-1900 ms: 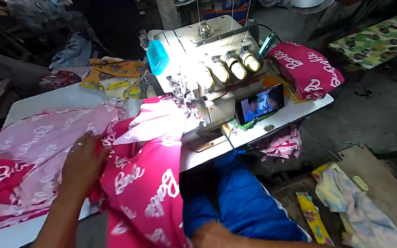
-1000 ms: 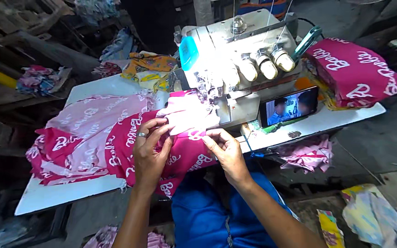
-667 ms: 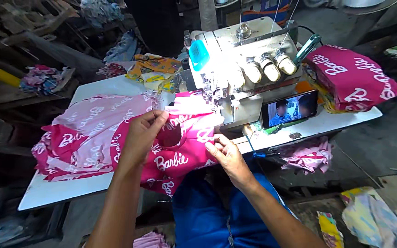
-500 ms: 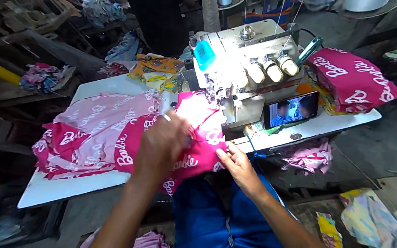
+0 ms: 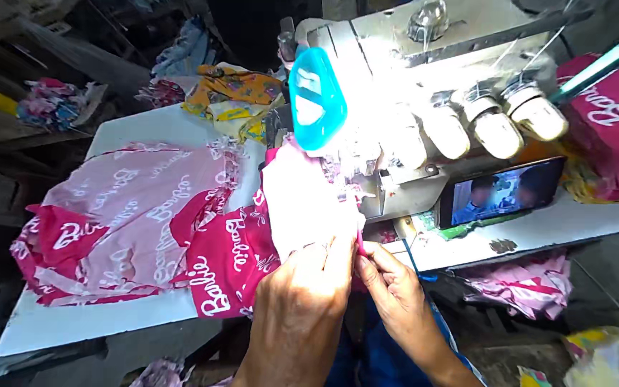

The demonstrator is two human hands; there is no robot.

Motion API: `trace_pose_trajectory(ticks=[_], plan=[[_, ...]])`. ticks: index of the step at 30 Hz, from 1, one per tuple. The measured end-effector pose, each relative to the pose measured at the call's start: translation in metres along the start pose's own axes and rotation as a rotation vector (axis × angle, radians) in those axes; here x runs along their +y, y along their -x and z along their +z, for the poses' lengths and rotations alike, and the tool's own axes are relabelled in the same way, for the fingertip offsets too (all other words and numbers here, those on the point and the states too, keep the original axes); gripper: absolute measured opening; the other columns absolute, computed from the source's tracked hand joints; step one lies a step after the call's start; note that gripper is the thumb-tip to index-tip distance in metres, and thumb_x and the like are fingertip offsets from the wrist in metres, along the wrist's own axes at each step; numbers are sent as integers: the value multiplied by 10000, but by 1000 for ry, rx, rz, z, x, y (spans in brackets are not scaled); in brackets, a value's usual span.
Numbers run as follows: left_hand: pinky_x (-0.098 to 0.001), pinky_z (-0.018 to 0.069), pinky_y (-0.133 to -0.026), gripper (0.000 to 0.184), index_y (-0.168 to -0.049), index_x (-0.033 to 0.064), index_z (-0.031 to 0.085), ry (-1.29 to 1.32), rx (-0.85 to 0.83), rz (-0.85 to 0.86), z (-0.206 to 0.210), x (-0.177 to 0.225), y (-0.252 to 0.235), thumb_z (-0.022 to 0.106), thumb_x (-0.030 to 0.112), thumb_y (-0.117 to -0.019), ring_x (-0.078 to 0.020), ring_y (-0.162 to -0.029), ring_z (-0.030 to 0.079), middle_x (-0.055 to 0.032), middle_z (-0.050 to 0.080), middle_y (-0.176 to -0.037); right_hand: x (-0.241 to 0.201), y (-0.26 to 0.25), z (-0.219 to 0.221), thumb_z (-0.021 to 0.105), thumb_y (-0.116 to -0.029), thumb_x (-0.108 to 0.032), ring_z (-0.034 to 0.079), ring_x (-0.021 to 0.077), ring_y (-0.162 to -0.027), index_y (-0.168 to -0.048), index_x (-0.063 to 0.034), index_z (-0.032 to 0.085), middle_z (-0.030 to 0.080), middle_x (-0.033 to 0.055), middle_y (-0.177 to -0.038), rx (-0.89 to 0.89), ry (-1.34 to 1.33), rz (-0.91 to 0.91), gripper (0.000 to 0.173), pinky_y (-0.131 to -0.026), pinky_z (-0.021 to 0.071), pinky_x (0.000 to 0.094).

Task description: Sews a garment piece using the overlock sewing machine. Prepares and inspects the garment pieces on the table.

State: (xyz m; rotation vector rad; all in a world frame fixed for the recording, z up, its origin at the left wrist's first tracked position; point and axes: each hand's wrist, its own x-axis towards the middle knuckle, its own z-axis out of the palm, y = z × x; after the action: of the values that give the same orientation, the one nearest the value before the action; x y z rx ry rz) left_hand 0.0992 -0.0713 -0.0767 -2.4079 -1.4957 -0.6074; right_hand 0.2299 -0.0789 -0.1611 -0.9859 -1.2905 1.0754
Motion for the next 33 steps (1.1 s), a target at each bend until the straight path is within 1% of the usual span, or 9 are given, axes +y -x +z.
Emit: trace_pose_trajectory(ticks=[6,8,11,13,16,21,26,29,33], plan=[[-312,397,-503,218,-1114,87,792,6,68,-29,9,4,0,645,166,-975,-214,-598,594,-97,700,-795,-2,-6,1,558,-1006,-40,686,-9,-982,-1096,55,730,755,64,-1030,48,45,-57,216,-910,538,141],[-342,473,-685,249,-1192,127,768,29,109,-36,15,4,9,648,143,-975,-243,-840,658,-98,748,-1016,-2,-7,0,610,-980,-60,669,9,-944,-1030,24,760,730,54,-991,70,62,-75,179,-868,542,145],[-390,433,-1030,372,-1346,127,671,73,160,-10,31,-6,23,633,88,-978,-275,-1230,589,-107,650,-1353,0,-9,-2,695,-948,-105,663,32,-894,-993,-11,783,701,46,-979,115,54,-83,137,-795,564,151],[-424,415,-1120,369,-1351,67,656,91,172,16,40,-16,25,618,74,-984,-291,-1318,566,-125,623,-1405,0,-11,-3,735,-912,-78,680,56,-849,-970,-5,755,694,52,-963,145,-10,-92,96,-765,594,176],[-431,418,-1143,317,-1303,56,694,127,205,51,46,-26,23,609,84,-999,-265,-1319,584,-110,655,-1373,-2,-14,-5,745,-890,-25,703,79,-804,-1007,-11,658,712,51,-928,161,-112,-62,147,-753,612,212],[-426,428,-1143,256,-1224,63,741,191,273,82,46,-29,21,630,87,-994,-268,-1321,585,-126,666,-1353,-6,-15,-10,704,-931,-31,722,96,-799,-1217,-49,600,727,47,-962,177,-124,-37,305,-719,621,224],[-386,490,-998,100,-998,109,803,206,367,121,41,-24,22,720,131,-947,-228,-1117,672,-72,758,-1104,-8,-11,-11,694,-922,-5,716,94,-841,-1208,-37,611,716,50,-982,159,-131,-47,300,-764,614,219],[-364,475,-873,80,-977,141,807,193,355,86,43,-22,27,741,160,-936,-218,-959,645,-73,729,-966,-8,-8,-10,696,-921,4,715,96,-834,-1196,-17,614,712,56,-955,152,-128,-60,287,-769,616,221],[-359,469,-853,92,-984,159,812,170,336,70,43,-20,32,733,192,-949,-198,-874,651,-62,728,-892,-10,-5,-11,685,-926,22,727,123,-817,-1220,-2,606,723,73,-948,136,-136,-58,305,-763,627,242]])
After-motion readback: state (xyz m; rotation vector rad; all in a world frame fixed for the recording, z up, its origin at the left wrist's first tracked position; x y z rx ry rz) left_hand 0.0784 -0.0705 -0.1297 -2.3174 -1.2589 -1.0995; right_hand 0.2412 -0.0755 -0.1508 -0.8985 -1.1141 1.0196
